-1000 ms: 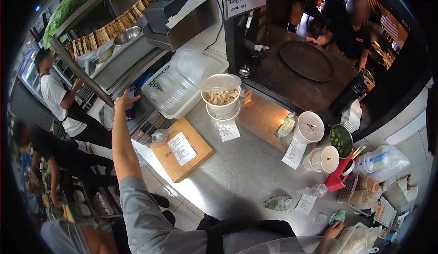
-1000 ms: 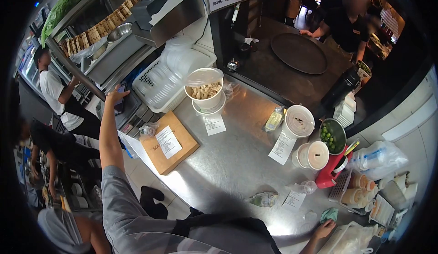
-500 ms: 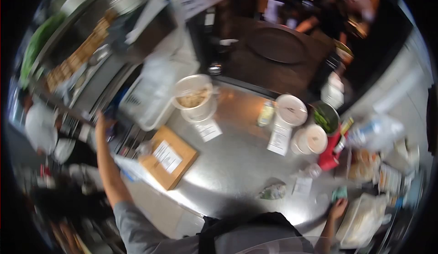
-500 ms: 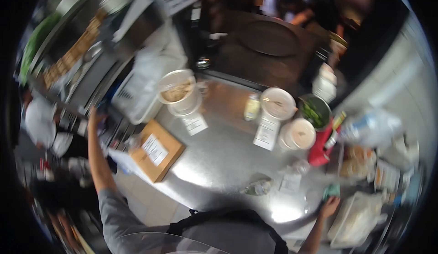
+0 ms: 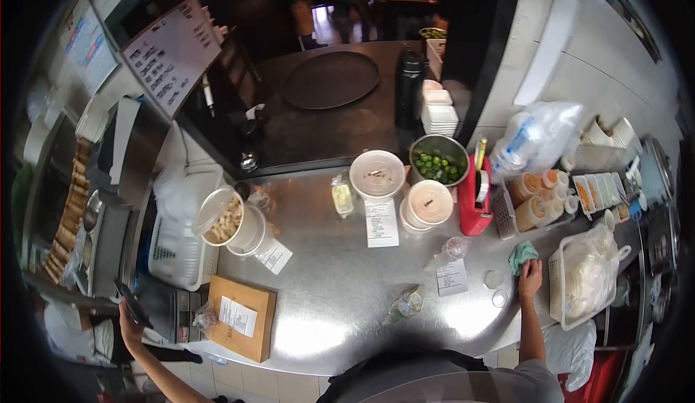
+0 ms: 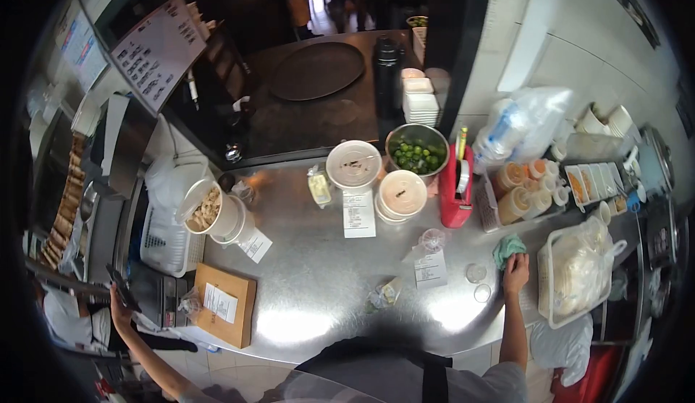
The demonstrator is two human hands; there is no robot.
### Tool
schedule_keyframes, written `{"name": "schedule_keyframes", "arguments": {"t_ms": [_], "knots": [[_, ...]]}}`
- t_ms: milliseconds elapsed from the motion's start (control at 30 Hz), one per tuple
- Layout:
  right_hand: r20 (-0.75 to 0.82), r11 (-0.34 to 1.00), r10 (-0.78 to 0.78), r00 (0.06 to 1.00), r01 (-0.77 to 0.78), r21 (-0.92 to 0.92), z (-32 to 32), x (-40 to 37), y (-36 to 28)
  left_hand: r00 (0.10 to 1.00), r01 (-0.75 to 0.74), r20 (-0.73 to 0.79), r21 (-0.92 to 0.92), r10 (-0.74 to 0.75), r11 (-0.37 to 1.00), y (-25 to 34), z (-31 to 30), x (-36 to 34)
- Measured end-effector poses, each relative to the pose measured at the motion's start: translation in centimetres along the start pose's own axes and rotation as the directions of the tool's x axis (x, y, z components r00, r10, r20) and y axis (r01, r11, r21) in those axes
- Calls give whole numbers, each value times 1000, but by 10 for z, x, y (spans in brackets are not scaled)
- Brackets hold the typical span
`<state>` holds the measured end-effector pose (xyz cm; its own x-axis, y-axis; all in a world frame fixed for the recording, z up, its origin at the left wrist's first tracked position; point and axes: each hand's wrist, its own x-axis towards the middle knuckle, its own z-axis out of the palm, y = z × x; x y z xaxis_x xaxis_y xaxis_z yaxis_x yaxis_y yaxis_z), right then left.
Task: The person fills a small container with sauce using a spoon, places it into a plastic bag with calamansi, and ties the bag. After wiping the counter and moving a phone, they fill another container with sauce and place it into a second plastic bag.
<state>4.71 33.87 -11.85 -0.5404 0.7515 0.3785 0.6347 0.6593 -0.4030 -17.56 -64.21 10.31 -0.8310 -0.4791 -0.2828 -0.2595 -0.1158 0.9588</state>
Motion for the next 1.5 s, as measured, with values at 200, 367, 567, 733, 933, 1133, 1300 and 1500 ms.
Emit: {"name": "schedule_keyframes", "arguments": {"t_ms": [200, 367, 567, 733, 933, 1133, 1300, 1500], "knots": [[-29, 997, -57, 998, 58, 54, 11, 0, 11, 974, -226, -69, -303, 215, 926, 27, 21, 12], [-60, 997, -68, 996, 70, 42, 7, 0, 4, 849, -521, -20, -196, 528, 830, 61, 39, 24], [-54, 1000, 4, 999, -4, 5, 7, -1, 2, 850, -361, 162, -513, 501, 779, 97, 257, -69], [-52, 999, -30, 998, 29, -16, 8, 0, 6, 683, -67, 545, -617, 487, 784, 102, 436, -72], [-29, 1000, -17, 999, 18, 25, 7, 1, 3, 737, 301, 633, -623, 238, 722, 62, 612, -28], [-51, 998, -53, 997, 54, 23, 7, 1, 0, 814, 446, 566, -469, -127, 763, -21, 724, 83], [-49, 998, -49, 998, 51, 47, 8, 1, 1, 936, 270, 320, -396, -144, 878, -59, 772, 86], [-34, 999, -5, 999, 6, 44, 9, 3, -2, 926, -359, 177, 135, 334, 924, -93, 822, 103]]}}
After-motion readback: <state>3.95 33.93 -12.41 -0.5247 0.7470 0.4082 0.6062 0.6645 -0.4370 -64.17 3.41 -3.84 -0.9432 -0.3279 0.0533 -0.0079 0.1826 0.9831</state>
